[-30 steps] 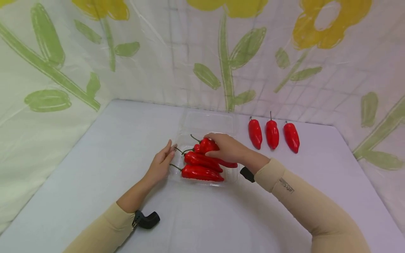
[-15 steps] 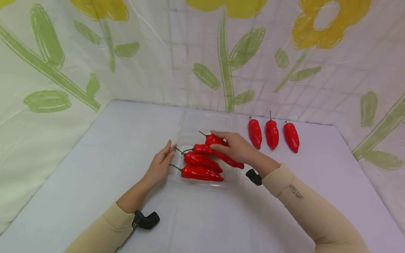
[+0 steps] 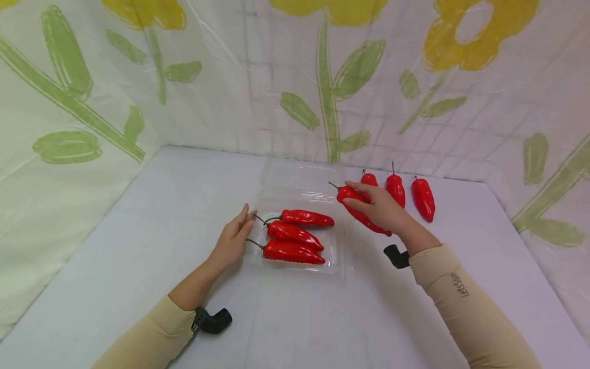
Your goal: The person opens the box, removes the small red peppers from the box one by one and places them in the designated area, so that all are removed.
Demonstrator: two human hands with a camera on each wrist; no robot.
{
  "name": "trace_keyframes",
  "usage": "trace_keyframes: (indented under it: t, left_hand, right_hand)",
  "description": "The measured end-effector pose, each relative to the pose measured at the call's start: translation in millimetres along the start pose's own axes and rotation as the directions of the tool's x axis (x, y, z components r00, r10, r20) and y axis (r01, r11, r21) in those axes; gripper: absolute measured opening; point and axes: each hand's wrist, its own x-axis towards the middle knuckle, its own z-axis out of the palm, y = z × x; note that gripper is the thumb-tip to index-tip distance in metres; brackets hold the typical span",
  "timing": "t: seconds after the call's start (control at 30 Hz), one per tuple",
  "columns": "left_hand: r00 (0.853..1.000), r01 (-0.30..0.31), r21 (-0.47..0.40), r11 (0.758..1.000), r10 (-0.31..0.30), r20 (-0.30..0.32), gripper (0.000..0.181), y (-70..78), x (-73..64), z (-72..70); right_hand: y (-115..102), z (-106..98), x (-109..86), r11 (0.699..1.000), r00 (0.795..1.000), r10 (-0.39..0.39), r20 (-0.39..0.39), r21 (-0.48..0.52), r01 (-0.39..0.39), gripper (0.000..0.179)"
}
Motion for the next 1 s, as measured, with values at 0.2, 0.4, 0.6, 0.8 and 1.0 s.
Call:
trace_keyframes:
  t: [0.2,0.4,0.6,0.8,1.0]
  left_hand:
    - [1.000,0.001,0.013,1.000,-0.001,-0.007,0.053,0.8,-0.8,-1.0]
    - [1.000,0.011,0.008,1.000,-0.011,-0.014,0.052,1.1,-0.4,-2.1]
    - [1.000,0.014,0.013,1.000,-0.014,-0.008,0.053,1.8,-0.5,-2.6]
    - [1.000,0.013,0.014,1.000,-0.012,-0.009,0.053,2.7,-0.9,-2.4]
    - [1.000,0.012,0.019,1.000,-0.012,-0.011,0.053,0.6,-1.1,-1.4]
  right_hand:
    - [30,-13,3.6,0.994,0.994,0.107,-0.026,-0.002,-0.107,0.072]
    - [49,-21,8.1,0.984,0.984,0.175,-0.024,0.018,-0.175,0.071]
    - [62,-29,7.6,0.963,0.969,0.246,-0.014,0.116,-0.243,0.072]
    - [82,-38,5.8,0.956,0.960,0.268,-0.080,0.146,-0.255,0.077]
    - [105,-44,4.6,0.926,0.915,0.359,-0.186,0.195,-0.324,0.083]
